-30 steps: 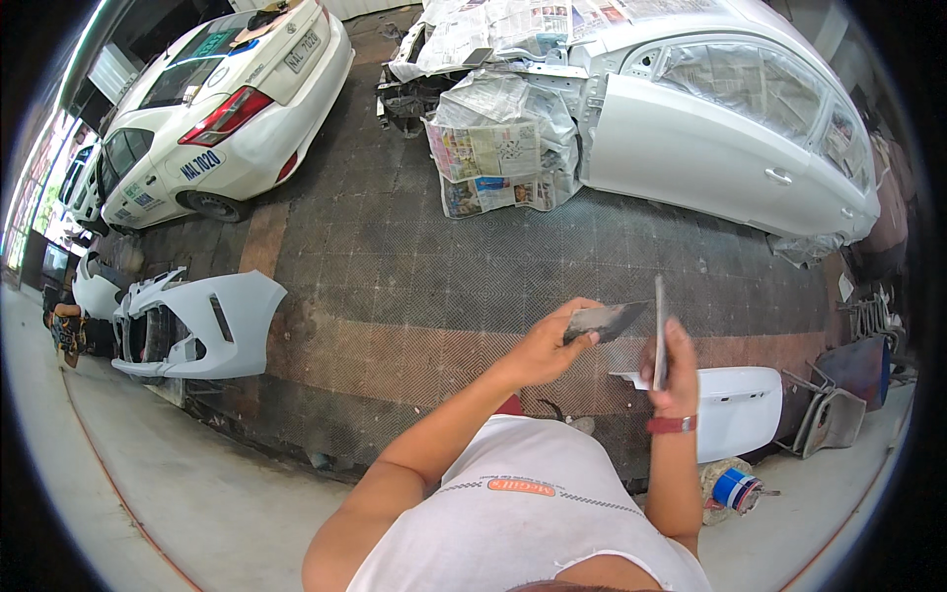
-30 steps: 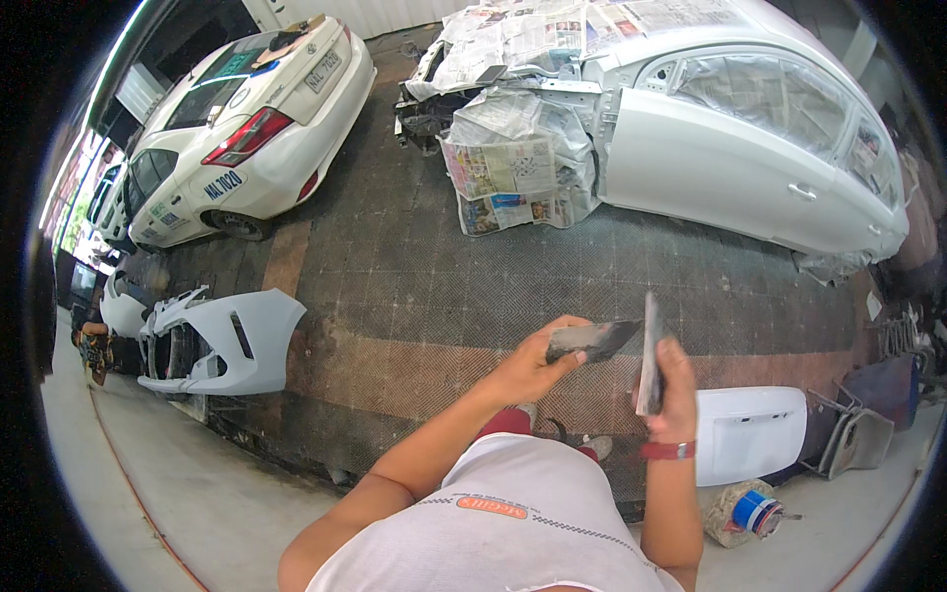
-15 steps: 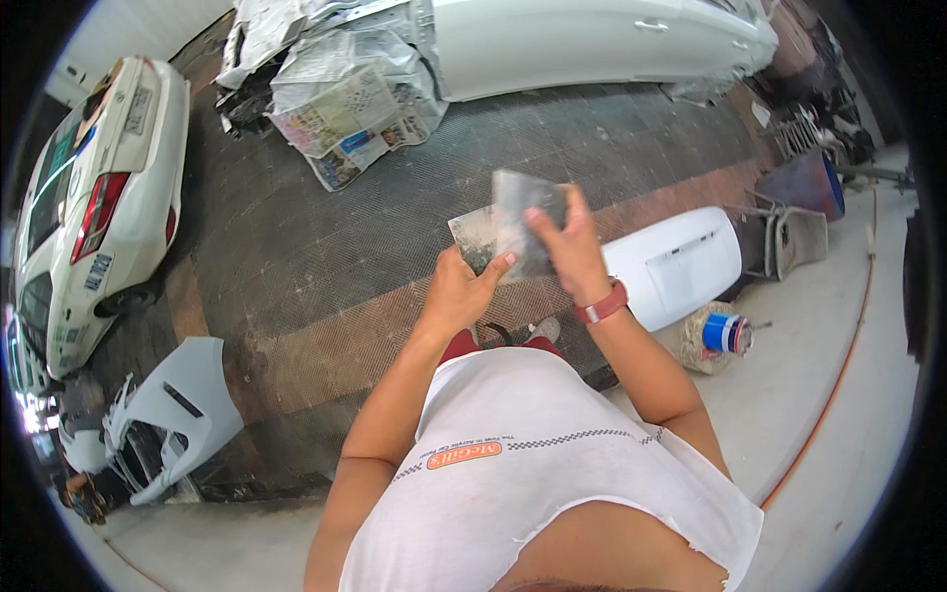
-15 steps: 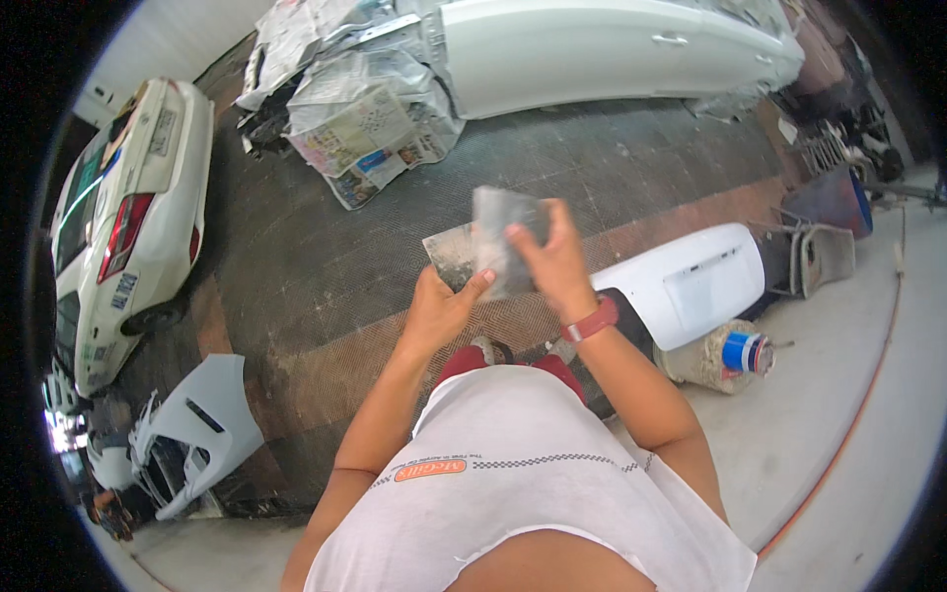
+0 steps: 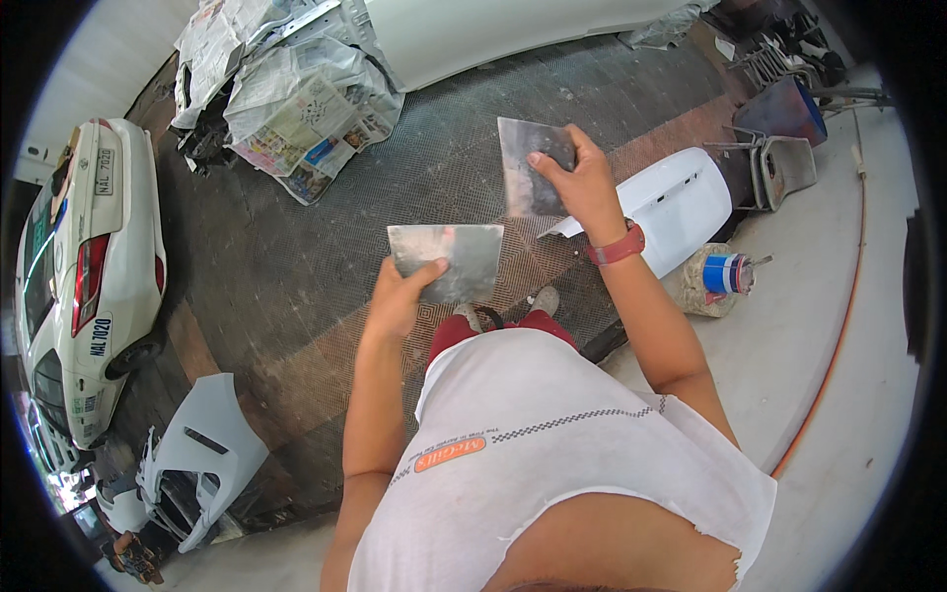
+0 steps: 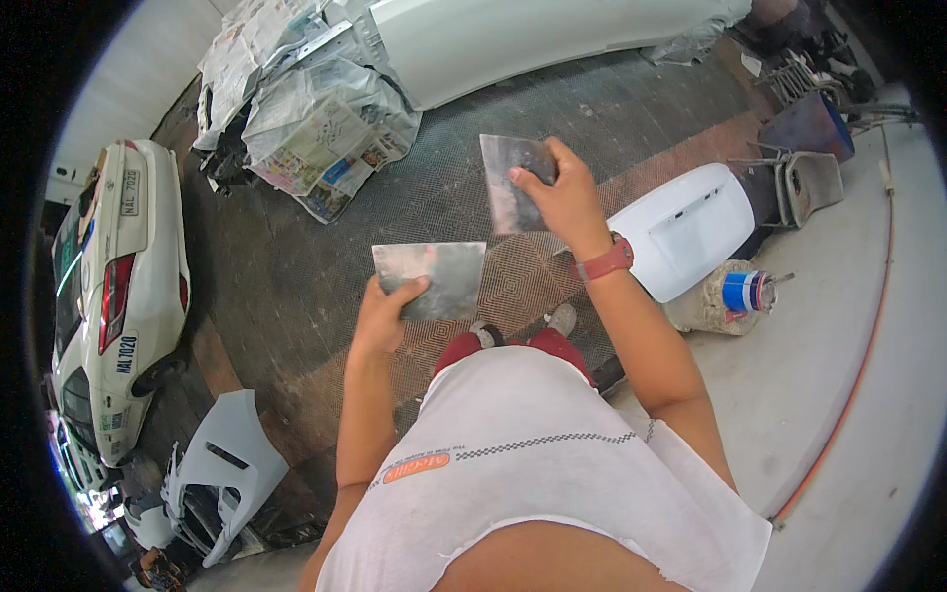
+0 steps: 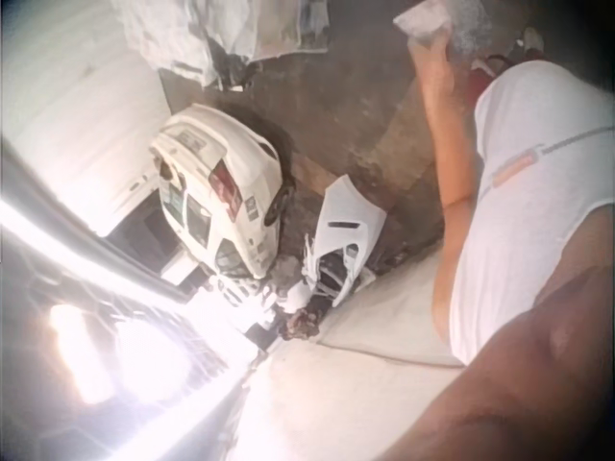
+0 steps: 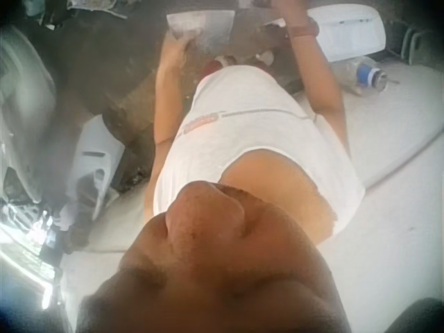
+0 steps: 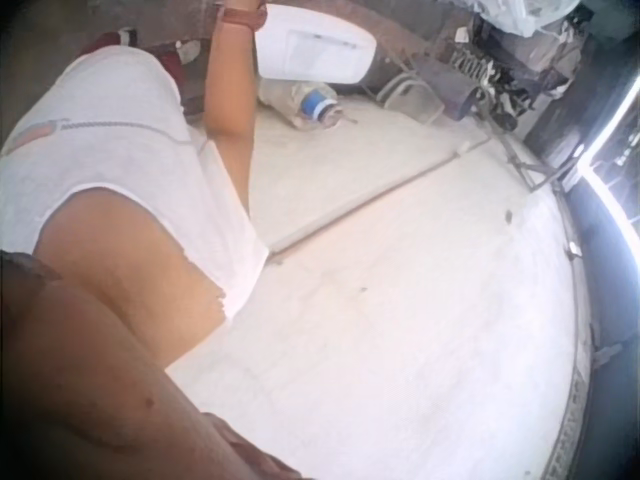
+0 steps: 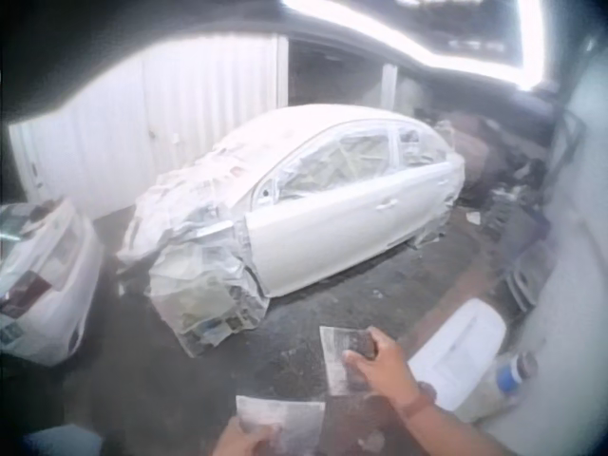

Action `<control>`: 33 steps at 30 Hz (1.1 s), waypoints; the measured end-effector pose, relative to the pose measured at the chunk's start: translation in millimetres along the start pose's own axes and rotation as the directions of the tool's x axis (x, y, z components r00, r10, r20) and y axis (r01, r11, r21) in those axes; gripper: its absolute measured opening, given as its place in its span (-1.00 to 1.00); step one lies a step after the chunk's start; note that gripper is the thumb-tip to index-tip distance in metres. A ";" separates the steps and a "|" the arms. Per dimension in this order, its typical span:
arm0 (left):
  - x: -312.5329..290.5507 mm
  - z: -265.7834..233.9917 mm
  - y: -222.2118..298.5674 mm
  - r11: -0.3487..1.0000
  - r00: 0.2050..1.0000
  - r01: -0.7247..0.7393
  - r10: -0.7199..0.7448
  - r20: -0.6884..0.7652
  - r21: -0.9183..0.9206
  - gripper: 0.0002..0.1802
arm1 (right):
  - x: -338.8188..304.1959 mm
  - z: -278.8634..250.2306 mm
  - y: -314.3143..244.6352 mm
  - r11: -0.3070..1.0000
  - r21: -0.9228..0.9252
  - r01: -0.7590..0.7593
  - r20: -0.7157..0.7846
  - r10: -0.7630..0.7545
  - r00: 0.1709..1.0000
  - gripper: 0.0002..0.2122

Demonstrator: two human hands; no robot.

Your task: The person sands a white car bumper with sandpaper, then moves to sand the hood of a white car. The person uses hand-held sandpaper to smooth the surfaces of the car parts.

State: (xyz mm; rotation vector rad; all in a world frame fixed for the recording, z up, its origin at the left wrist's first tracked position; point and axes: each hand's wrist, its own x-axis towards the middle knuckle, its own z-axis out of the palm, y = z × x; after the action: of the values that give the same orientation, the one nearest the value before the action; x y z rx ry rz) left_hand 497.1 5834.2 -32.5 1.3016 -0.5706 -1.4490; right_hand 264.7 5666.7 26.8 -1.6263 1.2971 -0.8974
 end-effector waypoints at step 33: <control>47.4 134.5 -64.3 0.972 0.930 0.164 -0.210 0.301 0.171 -0.29 | -128.0 -32.6 198.7 0.236 0.859 -0.455 0.303 0.482 0.822 -0.68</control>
State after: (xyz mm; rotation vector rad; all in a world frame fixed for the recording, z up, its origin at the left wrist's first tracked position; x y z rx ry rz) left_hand 357.0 5774.2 -68.1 1.2677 -0.7915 -1.8237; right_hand 135.5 5765.7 -147.6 -0.2641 0.8888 -0.9584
